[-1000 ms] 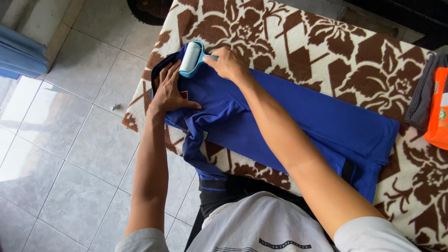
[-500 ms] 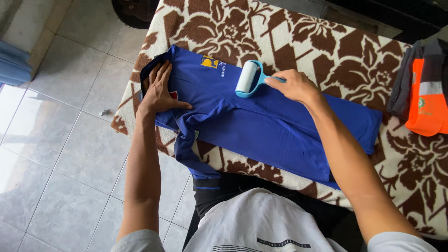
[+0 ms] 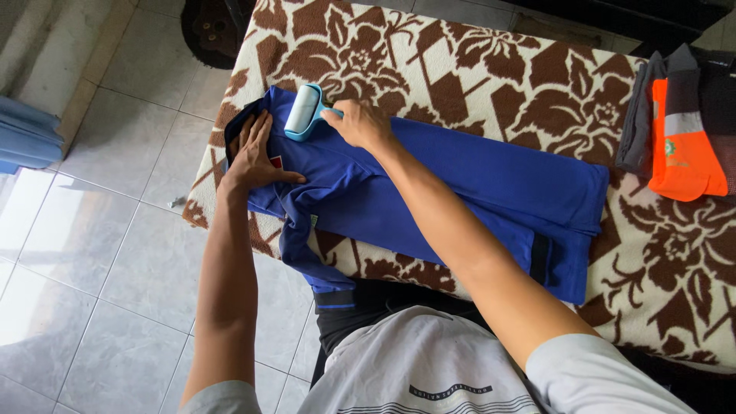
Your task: The person lays a blue long-sleeved shirt flat on a patterned surface, smooths it with their hands, and uses a lint roller to remove lint from the fabric. They repeatedly roll the lint roller over the shirt, flip it over, and continue rolling the other side.
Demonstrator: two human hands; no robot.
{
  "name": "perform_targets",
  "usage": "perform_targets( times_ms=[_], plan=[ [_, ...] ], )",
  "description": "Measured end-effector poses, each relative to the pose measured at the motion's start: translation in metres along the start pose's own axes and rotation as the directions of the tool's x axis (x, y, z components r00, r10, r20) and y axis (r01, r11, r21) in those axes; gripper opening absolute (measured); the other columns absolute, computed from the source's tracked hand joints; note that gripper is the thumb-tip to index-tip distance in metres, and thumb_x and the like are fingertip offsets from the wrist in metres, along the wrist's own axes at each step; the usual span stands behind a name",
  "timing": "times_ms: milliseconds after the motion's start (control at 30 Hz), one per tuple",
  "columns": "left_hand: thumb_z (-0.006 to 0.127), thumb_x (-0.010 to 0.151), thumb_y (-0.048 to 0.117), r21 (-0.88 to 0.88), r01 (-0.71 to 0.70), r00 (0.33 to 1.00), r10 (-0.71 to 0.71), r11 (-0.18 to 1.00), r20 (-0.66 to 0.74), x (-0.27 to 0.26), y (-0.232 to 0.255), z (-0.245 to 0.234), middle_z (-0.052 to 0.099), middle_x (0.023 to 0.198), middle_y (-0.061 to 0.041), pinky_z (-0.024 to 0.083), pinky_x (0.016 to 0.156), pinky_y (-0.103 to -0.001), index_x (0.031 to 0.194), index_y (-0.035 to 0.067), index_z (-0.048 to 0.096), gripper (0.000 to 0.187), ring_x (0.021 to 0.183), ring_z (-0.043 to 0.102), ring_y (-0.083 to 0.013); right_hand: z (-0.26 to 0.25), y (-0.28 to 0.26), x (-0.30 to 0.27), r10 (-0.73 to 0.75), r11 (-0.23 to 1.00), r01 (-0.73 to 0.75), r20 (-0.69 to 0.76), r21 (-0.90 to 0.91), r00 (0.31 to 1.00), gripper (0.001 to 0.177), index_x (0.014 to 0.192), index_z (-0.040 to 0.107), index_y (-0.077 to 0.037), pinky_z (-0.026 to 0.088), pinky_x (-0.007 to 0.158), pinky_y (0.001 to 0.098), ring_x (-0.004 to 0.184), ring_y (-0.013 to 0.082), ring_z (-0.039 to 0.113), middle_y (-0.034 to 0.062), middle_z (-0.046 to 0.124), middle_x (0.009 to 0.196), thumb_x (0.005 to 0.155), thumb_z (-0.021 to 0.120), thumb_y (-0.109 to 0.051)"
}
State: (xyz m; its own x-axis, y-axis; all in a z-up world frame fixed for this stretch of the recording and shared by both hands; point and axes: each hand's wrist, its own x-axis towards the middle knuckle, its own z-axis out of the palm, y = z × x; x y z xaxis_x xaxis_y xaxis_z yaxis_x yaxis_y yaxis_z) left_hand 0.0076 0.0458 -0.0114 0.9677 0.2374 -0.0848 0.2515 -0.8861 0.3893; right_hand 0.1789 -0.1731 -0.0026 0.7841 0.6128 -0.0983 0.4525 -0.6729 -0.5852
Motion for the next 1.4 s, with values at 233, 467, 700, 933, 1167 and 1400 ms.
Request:
perform_targets(
  times_ms=[233, 467, 700, 933, 1167, 1400],
  plan=[
    [0.091, 0.030, 0.075, 0.014, 0.009, 0.999, -0.010, 1.000, 0.031, 0.004, -0.007, 0.007, 0.014, 0.172, -0.015, 0.008, 0.128, -0.050, 0.163, 0.002, 0.017, 0.169, 0.159, 0.004, -0.0333, -0.059, 0.058, -0.064, 0.085, 0.992, -0.067, 0.167, -0.110, 0.982, 0.050, 0.105, 0.070, -0.021, 0.055, 0.079, 0.0532, 0.088, 0.0311, 0.075, 0.0099, 0.075, 0.088, 0.101, 0.044, -0.064],
    [0.089, 0.028, 0.076, 0.019, 0.021, 0.999, -0.022, 1.000, 0.035, 0.003, -0.004, 0.006, 0.013, 0.172, -0.015, 0.007, 0.127, -0.051, 0.163, 0.002, 0.015, 0.171, 0.159, 0.004, -0.0328, -0.133, 0.154, -0.147, 0.138, 0.989, -0.127, 0.159, -0.078, 0.978, 0.049, 0.123, 0.074, -0.023, 0.055, 0.083, 0.0472, 0.093, 0.0298, 0.073, 0.0104, 0.077, 0.098, 0.097, 0.054, -0.060],
    [0.089, 0.029, 0.077, 0.008, 0.020, 0.999, -0.020, 1.000, 0.029, 0.000, 0.000, 0.003, 0.013, 0.172, -0.016, 0.005, 0.128, -0.052, 0.164, 0.001, 0.015, 0.172, 0.159, 0.003, -0.0341, -0.136, 0.155, -0.144, 0.059, 0.998, -0.057, 0.161, -0.015, 0.985, 0.047, 0.120, 0.076, -0.018, 0.056, 0.082, 0.0424, 0.092, 0.0291, 0.075, 0.0118, 0.078, 0.098, 0.096, 0.059, -0.056],
    [0.090, 0.031, 0.077, -0.025, -0.005, 1.000, 0.006, 1.000, 0.013, 0.000, 0.000, 0.003, 0.014, 0.172, -0.017, 0.005, 0.128, -0.052, 0.163, 0.000, 0.015, 0.170, 0.160, 0.004, -0.0348, -0.062, 0.057, -0.056, -0.130, 0.987, 0.141, 0.126, -0.078, 0.983, 0.050, 0.118, 0.075, -0.022, 0.056, 0.085, 0.0488, 0.097, 0.0351, 0.073, 0.0130, 0.077, 0.104, 0.095, 0.057, -0.062],
    [0.091, 0.030, 0.074, -0.044, 0.010, 0.999, -0.009, 0.999, 0.039, 0.002, -0.001, 0.003, 0.013, 0.172, -0.017, 0.010, 0.128, -0.050, 0.163, 0.002, 0.015, 0.169, 0.160, 0.003, -0.0352, -0.049, 0.006, -0.047, -0.052, 0.998, 0.057, 0.126, -0.033, 0.991, 0.048, 0.113, 0.076, -0.021, 0.057, 0.081, 0.0510, 0.094, 0.0362, 0.073, 0.0144, 0.078, 0.096, 0.094, 0.058, -0.062],
    [0.088, 0.030, 0.078, 0.039, -0.017, 0.999, 0.016, 0.999, 0.045, 0.009, -0.012, 0.010, 0.012, 0.171, -0.020, 0.011, 0.127, -0.051, 0.162, -0.002, 0.014, 0.172, 0.158, 0.003, -0.0371, -0.108, 0.127, -0.119, -0.029, 1.000, 0.031, 0.176, -0.005, 0.984, 0.051, 0.118, 0.075, -0.017, 0.057, 0.085, 0.0447, 0.098, 0.0326, 0.074, 0.0151, 0.077, 0.109, 0.093, 0.060, -0.059]
  ],
)
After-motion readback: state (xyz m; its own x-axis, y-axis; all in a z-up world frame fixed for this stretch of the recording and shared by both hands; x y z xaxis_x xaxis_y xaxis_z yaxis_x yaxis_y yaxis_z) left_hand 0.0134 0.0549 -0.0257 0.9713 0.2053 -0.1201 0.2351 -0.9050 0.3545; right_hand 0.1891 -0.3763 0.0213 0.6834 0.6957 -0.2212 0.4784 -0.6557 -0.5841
